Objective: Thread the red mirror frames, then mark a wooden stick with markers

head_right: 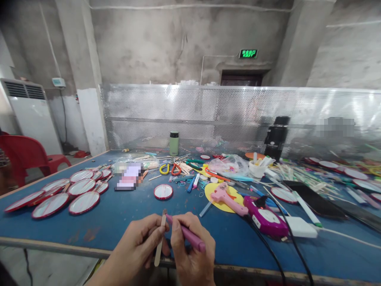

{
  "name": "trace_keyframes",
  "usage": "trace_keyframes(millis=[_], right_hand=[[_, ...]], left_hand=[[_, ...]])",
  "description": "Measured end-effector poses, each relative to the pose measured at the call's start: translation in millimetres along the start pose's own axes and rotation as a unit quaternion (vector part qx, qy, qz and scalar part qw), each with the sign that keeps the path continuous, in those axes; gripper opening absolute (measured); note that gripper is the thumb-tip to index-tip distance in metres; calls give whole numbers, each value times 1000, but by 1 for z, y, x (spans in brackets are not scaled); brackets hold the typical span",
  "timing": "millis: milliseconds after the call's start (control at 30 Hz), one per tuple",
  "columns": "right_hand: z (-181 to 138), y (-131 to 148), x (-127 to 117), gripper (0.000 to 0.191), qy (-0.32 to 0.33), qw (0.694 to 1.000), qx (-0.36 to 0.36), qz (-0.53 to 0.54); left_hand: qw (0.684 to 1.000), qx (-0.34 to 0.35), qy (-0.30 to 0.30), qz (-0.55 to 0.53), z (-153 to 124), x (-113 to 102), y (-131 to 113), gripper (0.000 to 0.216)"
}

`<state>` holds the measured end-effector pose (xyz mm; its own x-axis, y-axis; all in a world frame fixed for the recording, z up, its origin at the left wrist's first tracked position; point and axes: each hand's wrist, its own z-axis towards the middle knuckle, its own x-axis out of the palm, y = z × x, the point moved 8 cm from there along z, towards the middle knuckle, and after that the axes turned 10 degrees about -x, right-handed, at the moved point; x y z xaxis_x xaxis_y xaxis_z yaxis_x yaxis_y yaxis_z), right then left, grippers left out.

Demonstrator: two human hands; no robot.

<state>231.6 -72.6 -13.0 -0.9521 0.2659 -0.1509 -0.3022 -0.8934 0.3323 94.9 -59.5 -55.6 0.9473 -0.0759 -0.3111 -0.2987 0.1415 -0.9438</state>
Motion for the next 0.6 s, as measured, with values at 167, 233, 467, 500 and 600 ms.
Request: trace_keyframes(millis=[167, 233, 467, 500, 600], right_hand=[[2, 3, 1, 17, 16, 1000, -10, -6], [3, 4, 1, 17, 14, 1000, -13, -3], [5, 8, 1, 18, 11, 1000, -20, 4], [5, 8, 1, 18, 13, 1000, -21, 4], [6, 8, 2, 18, 17, 1000, -26, -1]], left_hand=[[1000, 8, -5, 4, 0, -2, -1, 35], [1000, 9, -6, 8, -1, -2, -1, 35], [1000, 9, -14, 20, -1, -2, -1, 30], [1000, 8, -13, 20, -1, -2, -1, 29], [1000, 5, -12, 25, 0, -2, -2, 29]])
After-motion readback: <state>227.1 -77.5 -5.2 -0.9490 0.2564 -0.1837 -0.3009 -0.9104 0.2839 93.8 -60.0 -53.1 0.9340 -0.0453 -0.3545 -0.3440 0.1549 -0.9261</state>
